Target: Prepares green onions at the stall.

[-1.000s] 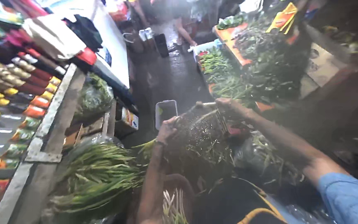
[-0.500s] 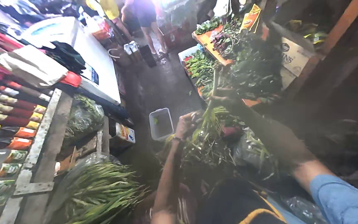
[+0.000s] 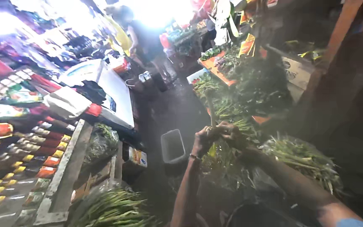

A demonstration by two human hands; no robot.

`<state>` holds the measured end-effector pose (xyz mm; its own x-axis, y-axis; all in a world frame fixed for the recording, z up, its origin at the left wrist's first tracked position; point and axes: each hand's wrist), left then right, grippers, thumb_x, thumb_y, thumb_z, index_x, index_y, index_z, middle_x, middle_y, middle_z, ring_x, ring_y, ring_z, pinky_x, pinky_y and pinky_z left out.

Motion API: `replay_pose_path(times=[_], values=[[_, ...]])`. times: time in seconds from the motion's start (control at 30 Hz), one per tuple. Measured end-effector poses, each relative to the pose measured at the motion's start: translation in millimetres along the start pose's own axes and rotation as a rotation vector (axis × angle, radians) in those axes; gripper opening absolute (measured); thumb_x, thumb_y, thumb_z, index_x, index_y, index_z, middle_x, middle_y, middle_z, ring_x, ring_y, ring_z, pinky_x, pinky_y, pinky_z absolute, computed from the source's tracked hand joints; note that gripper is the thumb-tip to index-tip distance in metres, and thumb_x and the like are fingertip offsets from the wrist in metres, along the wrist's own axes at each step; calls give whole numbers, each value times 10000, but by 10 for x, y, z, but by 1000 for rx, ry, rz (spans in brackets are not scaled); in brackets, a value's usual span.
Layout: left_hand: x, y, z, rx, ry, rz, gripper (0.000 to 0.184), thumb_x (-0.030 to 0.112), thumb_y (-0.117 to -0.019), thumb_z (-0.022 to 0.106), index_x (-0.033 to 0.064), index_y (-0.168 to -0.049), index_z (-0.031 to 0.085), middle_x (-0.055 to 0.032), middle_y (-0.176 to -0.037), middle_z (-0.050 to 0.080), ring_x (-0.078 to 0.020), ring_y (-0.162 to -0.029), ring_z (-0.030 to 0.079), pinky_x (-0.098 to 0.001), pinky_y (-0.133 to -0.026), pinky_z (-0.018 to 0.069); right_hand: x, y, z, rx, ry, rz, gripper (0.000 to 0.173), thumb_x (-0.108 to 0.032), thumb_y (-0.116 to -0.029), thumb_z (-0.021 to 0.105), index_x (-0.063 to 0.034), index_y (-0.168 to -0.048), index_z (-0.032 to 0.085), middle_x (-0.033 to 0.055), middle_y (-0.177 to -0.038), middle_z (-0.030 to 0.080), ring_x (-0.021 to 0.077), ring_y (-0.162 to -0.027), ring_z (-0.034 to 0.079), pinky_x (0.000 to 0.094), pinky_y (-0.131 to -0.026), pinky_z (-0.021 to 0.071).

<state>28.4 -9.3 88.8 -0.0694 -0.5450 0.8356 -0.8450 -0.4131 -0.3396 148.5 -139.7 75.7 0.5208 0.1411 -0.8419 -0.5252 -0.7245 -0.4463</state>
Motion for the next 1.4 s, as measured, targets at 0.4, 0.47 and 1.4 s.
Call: replay_pose_path(times=[0.4, 0.47, 1.4], values=[[-34, -32, 179, -93, 9, -107, 283, 57, -893, 687, -83, -1137, 663, -126, -993, 712, -93, -892, 672, -284, -872, 556, -247, -83, -367, -215, -40, 339, 442, -15, -957, 559, 17, -1398, 546, 198, -1227, 653, 210, -1015, 656, 382, -903, 539], [-70, -28, 172, -118, 42, -114, 269, 69, -894, 680, -72, -1123, 667, -99, -974, 705, -68, -870, 662, -264, -852, 557, -272, -138, -452, -260, -84, 392, 334, -59, -1019, 556, 22, -1341, 585, 162, -1161, 660, 163, -953, 636, 347, -874, 535], [-555, 198, -459, 374, 471, -232, 200, 90, -1017, 575, 12, -1176, 667, -33, -929, 723, -55, -668, 629, -216, -573, 534, 46, -191, -1184, 109, -180, 273, 322, -166, -1027, 539, 38, -1272, 584, 85, -1058, 676, 44, -780, 604, 223, -678, 522]])
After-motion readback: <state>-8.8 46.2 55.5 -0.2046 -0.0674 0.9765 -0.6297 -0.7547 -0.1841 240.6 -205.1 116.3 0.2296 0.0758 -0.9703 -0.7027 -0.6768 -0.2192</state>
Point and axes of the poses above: each hand's wrist, its own y-axis away from the middle knuckle, its own z-axis out of the palm, x = y × z
